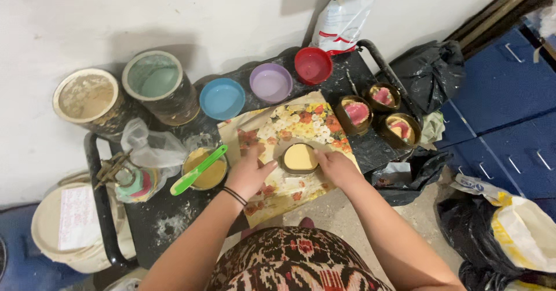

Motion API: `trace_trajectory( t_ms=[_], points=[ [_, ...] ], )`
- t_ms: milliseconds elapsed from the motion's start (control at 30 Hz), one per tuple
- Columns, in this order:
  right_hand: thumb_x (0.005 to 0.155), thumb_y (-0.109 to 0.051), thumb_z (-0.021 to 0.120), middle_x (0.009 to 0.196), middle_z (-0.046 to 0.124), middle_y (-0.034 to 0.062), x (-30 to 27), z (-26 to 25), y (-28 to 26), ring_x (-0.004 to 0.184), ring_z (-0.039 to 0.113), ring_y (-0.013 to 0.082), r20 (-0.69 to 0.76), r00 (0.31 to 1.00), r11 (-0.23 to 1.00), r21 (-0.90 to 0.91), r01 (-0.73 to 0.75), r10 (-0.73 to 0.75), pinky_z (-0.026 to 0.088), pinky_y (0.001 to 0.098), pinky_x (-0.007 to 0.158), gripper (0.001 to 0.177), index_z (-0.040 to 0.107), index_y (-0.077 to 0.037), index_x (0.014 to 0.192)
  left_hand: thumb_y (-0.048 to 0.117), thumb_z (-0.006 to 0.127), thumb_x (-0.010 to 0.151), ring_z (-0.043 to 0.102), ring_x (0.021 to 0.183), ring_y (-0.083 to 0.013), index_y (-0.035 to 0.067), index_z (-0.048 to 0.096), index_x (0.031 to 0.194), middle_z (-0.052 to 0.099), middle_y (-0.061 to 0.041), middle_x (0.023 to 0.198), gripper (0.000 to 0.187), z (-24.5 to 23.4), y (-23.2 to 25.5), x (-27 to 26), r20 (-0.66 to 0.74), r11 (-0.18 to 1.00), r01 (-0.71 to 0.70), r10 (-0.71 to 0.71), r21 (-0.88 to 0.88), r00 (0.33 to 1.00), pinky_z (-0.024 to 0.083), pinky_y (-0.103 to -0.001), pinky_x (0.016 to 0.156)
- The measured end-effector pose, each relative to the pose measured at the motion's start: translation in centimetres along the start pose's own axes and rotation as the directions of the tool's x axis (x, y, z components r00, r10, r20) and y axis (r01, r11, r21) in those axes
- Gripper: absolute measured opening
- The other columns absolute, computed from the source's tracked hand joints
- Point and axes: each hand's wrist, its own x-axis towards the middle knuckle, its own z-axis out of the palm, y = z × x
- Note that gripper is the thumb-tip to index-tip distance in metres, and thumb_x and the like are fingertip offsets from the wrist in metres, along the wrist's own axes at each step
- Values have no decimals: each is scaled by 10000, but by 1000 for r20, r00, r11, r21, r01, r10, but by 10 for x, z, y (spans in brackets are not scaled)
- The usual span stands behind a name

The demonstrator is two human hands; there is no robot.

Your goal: The person scoops a yellow powder from a container into a small bowl using a green spatula, then adds water from a purple bowl and mixes the contents. The person repeatedly scoops more powder and mixes it into the bowl.

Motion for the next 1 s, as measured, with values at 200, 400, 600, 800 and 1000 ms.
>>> trace_trajectory(
  t_ms=[200,400,600,800,1000],
  points=[
    [1070,-640,186,1080,769,231,52,7,-19,1202,683,411,-73,984,929,-346,128,-162,525,519,1053,862,811,-47,1079,540,629,965,705,1146,-383,185,356,1568,756,-115,1196,751,-62,2,-62,-206,990,-57,82,125,975,545,-517,1001],
    [1076,-616,290,1118,735,168,71,21,-64,1233,632,396,50,891,813,-389,433,-450,487,505,1086,745,811,-90,987,680,765,787,697,1142,-339,194,557,1461,722,-101,1177,857,-80,-91,-27,-474,802,-84,431,592,768,567,-498,907],
    [1069,-410,484,1113,771,238,7,13,-138,1168,695,390,148,818,813,301,498,-556,493,509,1104,517,756,18,1167,744,867,533,559,1353,-284,195,392,1588,610,-62,1457,1281,-87,-86,-52,-330,708,-73,415,703,848,426,-580,1070],
    [887,-310,614,671,683,128,18,91,-167,714,731,383,322,495,270,-544,795,-807,584,586,712,327,647,-171,1182,683,816,677,463,1410,-348,155,169,1685,481,-162,1545,1309,-63,-93,-41,-295,715,-108,414,690,861,274,-641,1142],
    [845,-141,715,687,686,78,-8,90,-156,667,706,351,293,434,66,-762,644,-852,501,507,674,385,627,-173,1218,578,688,732,523,1270,-358,134,223,1674,521,-163,1456,1140,-53,-100,-31,-369,706,-81,461,704,807,267,-571,1117]
  ],
)
